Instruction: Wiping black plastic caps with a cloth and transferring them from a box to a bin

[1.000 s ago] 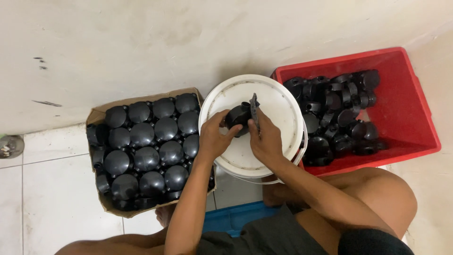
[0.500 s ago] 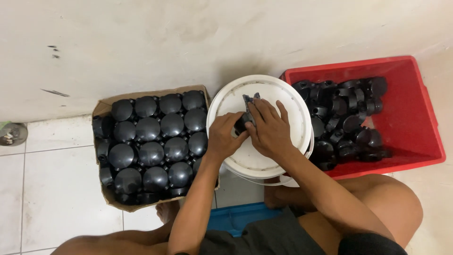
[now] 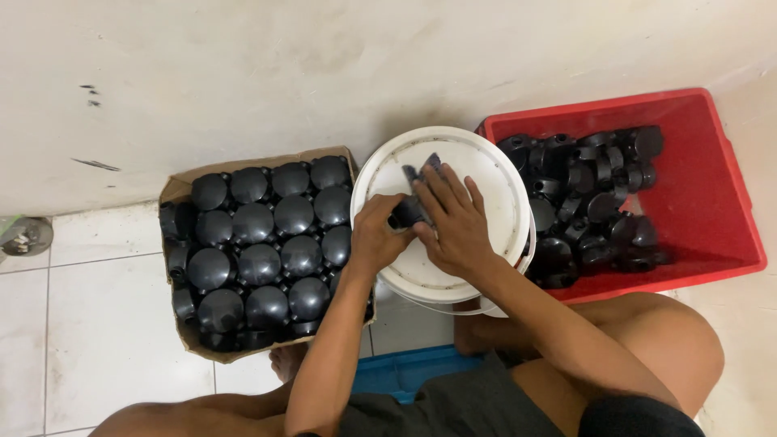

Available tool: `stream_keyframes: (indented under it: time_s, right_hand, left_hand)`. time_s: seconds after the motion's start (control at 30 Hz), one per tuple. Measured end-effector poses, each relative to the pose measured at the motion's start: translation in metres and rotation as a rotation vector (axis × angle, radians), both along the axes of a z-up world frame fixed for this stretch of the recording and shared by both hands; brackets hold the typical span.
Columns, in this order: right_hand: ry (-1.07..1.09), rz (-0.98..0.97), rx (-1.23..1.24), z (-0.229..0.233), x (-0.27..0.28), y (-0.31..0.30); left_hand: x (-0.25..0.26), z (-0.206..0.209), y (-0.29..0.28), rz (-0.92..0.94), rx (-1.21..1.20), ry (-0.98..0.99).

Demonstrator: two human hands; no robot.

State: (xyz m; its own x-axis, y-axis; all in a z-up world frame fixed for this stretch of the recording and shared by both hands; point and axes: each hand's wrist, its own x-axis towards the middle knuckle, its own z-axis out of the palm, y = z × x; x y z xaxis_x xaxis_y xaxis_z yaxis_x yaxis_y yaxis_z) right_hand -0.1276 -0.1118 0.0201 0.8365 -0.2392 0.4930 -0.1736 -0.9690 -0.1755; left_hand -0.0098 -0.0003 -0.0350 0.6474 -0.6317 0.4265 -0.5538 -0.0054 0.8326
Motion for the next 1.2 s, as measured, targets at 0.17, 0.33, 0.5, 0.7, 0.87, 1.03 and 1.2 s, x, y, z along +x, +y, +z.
stream_keyframes:
  time_s: [0.17,0.33,0.5,0.7,0.87,1.03,1.2]
  right_hand:
    - [-0.062,0.123,-0.106,-0.002,0.004,0.023]
    - [-0.116,0.079,-0.145,-0.008,0.009,0.003]
    - [-0.137,0.025,0.06,-0.011,-0.002,-0.021]
    - [-0.345,-0.108,0.82,0.003,-0.007,-0.017]
    - [-0.414,-0.203,0.644,0.017,-0.002,-0.031]
    - [-0.36,-0.141,0.813,-0.009,-0.008,-0.039]
    - [-0.411,-0.151,0.792,0.008,-0.01,-0.035]
  left_hand:
    - [0.011,-0.027,0.0,0.022,-0.145,-0.06]
    - [0.004,-0.007,0.003,0.023,-0.113,0.03]
    - [-0.005,0.04,0.005,0.026,-0.059,0.123]
    - [-0.001,0.037,0.004,0.04,-0.002,0.192]
    - [0.002,0.035,0.005,0.025,-0.015,0.206]
    - [0.004,0.026,0.006,0.01,-0.027,0.22]
    - [0.003,0.031,0.007,-0.014,-0.017,0.245]
